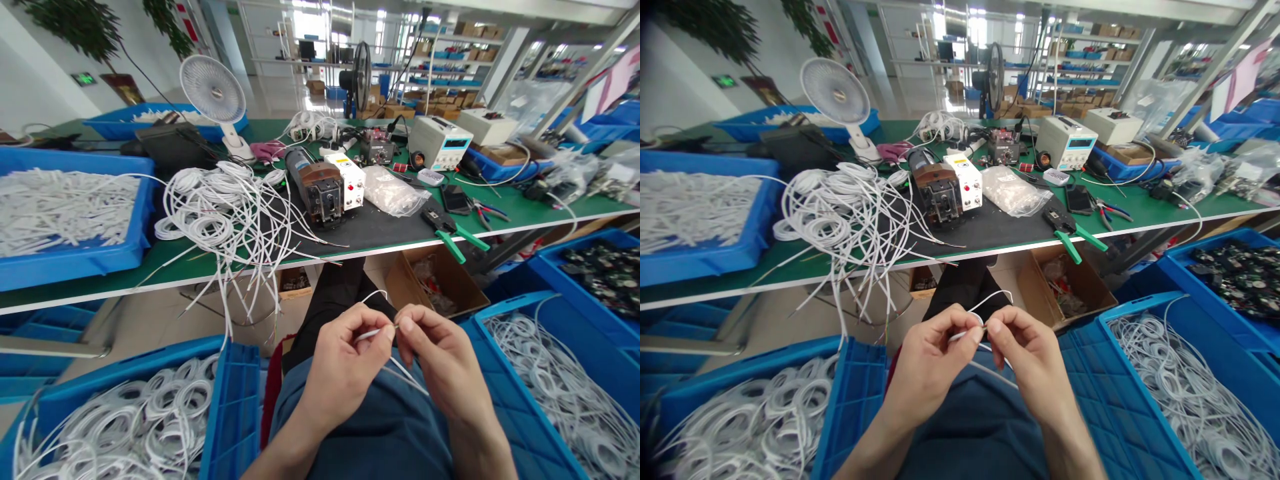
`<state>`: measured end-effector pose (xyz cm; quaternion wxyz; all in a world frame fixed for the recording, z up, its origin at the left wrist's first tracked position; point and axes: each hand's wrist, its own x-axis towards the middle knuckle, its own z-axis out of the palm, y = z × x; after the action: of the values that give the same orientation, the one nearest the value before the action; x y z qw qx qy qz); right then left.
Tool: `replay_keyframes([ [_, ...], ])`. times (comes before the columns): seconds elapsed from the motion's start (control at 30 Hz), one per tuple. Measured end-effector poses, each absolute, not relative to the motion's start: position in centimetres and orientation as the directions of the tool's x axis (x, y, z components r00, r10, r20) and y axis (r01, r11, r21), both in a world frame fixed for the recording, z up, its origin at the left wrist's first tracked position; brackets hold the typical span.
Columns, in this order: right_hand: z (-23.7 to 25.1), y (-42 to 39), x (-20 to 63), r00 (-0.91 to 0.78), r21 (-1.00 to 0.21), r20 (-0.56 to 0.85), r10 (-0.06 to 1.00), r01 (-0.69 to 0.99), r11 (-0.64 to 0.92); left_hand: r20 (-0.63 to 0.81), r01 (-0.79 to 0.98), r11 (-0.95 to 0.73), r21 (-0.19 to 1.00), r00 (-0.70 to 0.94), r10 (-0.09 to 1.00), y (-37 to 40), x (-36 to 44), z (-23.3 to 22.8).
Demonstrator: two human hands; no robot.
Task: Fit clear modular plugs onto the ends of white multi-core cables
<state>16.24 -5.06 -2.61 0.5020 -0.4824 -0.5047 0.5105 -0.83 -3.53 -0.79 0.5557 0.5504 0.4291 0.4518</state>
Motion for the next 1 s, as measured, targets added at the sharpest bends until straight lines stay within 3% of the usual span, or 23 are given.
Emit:
replay_keyframes([
  [0.3,-1.9,-5.2,15.7,0.073,-0.979,0.163,0.984,0.138,0.152,0.015,-0.046,-0.006,0.999,0.215,0.977,-3.3,-0.7,-1.0],
  [0.5,-2.6,-5.5,15.1,0.164,-0.94,0.267,0.95,0.26,0.219,0.022,0.054,-0.031,0.998,0.157,0.987,-3.1,-0.3,-1.4],
  [0.77,-2.6,-2.4,17.9,0.021,-0.994,0.062,0.998,0.093,0.06,0.011,0.035,-0.023,0.999,0.324,0.946,0.2,0.9,-0.4],
  [1.0,-2.1,1.3,24.1,0.184,-0.976,0.091,0.979,0.214,0.05,-0.014,-0.083,0.065,0.994,0.501,0.865,7.3,6.6,-1.4],
])
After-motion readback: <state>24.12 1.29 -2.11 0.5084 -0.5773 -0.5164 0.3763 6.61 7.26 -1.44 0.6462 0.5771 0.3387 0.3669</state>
